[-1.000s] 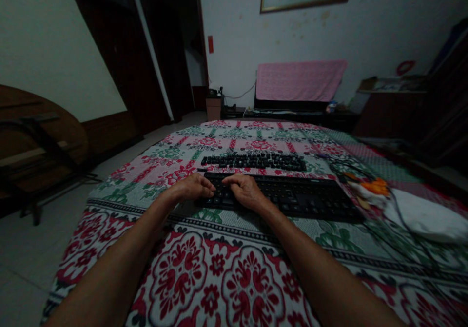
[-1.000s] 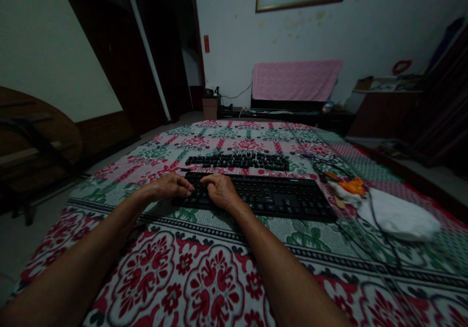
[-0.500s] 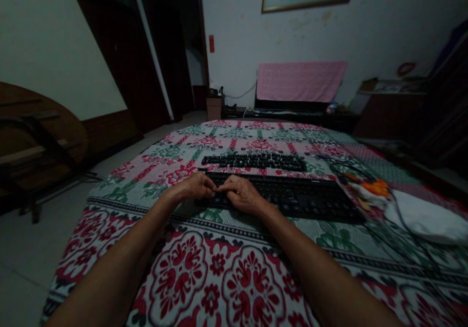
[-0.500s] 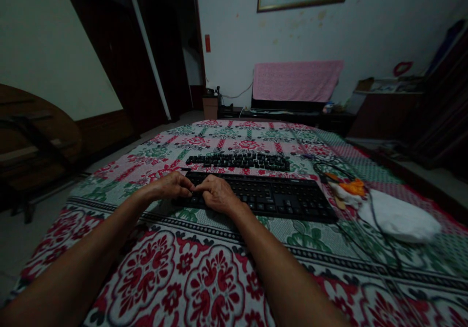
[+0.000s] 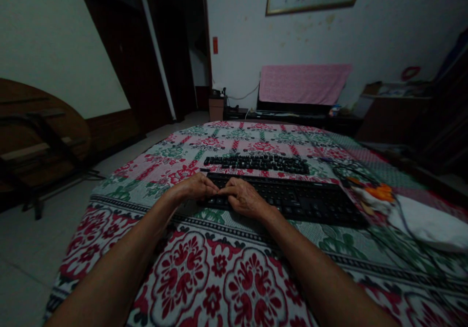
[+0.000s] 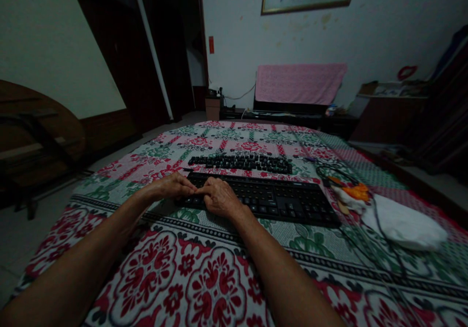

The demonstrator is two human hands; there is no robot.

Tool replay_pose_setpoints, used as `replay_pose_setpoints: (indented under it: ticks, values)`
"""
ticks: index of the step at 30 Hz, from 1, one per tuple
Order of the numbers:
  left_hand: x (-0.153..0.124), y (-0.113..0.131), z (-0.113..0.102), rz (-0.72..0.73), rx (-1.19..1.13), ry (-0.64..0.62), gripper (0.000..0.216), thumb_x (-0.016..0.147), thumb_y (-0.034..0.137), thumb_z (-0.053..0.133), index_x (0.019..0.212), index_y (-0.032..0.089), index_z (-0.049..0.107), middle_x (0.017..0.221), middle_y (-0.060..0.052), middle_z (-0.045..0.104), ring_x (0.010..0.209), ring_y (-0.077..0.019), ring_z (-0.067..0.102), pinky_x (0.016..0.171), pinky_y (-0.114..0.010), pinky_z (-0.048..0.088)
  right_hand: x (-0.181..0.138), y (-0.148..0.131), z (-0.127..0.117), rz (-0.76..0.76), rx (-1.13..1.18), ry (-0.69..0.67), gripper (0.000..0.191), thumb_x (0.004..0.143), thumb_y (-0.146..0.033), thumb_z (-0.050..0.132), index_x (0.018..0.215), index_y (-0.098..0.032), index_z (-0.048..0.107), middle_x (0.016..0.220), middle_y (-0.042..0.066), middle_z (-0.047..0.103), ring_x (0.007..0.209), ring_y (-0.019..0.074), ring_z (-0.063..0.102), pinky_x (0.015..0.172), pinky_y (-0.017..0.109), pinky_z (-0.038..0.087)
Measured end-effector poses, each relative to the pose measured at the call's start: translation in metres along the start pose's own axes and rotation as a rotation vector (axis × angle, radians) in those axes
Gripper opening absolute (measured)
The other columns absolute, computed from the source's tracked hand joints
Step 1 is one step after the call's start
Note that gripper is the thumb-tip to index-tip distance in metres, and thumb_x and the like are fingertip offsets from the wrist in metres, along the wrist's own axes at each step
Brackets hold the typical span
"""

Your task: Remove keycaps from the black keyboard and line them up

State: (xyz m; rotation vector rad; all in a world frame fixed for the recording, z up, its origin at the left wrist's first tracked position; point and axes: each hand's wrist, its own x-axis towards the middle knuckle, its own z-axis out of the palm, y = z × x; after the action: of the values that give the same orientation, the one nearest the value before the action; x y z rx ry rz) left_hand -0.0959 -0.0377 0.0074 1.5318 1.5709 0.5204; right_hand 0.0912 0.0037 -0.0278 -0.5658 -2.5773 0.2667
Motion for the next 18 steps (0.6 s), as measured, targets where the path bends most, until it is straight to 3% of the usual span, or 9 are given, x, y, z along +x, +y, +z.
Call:
replay_pose_setpoints:
  ticks: [12,18]
  values:
    - [0.006,0.003,0.007,-0.071,0.030,0.099,0.022,0.055,0.021,0.054,0.069,0.010,0.067,0.039,0.005,0.047,0.036,-0.0062,0.036,0.036,-0.019,0.027,0.001,-0.002,0.003,0.008,0.001,0.013,0.036,0.071,-0.011,0.045,0.099,-0.025,0.063,0.088,0.004,0.053,0.081,0.0144,0.046,0.073,0.027,0.036]
    - [0.001,-0.007,-0.008,0.006,-0.109,0.097,0.024,0.056,0.025,0.058,0.075,0.012,0.065,0.047,0.004,0.051,0.039,-0.0060,0.040,0.038,-0.018,0.029,0.003,0.003,0.000,0.035,0.142,0.087,0.036,0.072,-0.008,0.041,0.098,-0.021,0.063,0.087,0.003,0.060,0.081,0.0129,0.052,0.075,0.025,0.039]
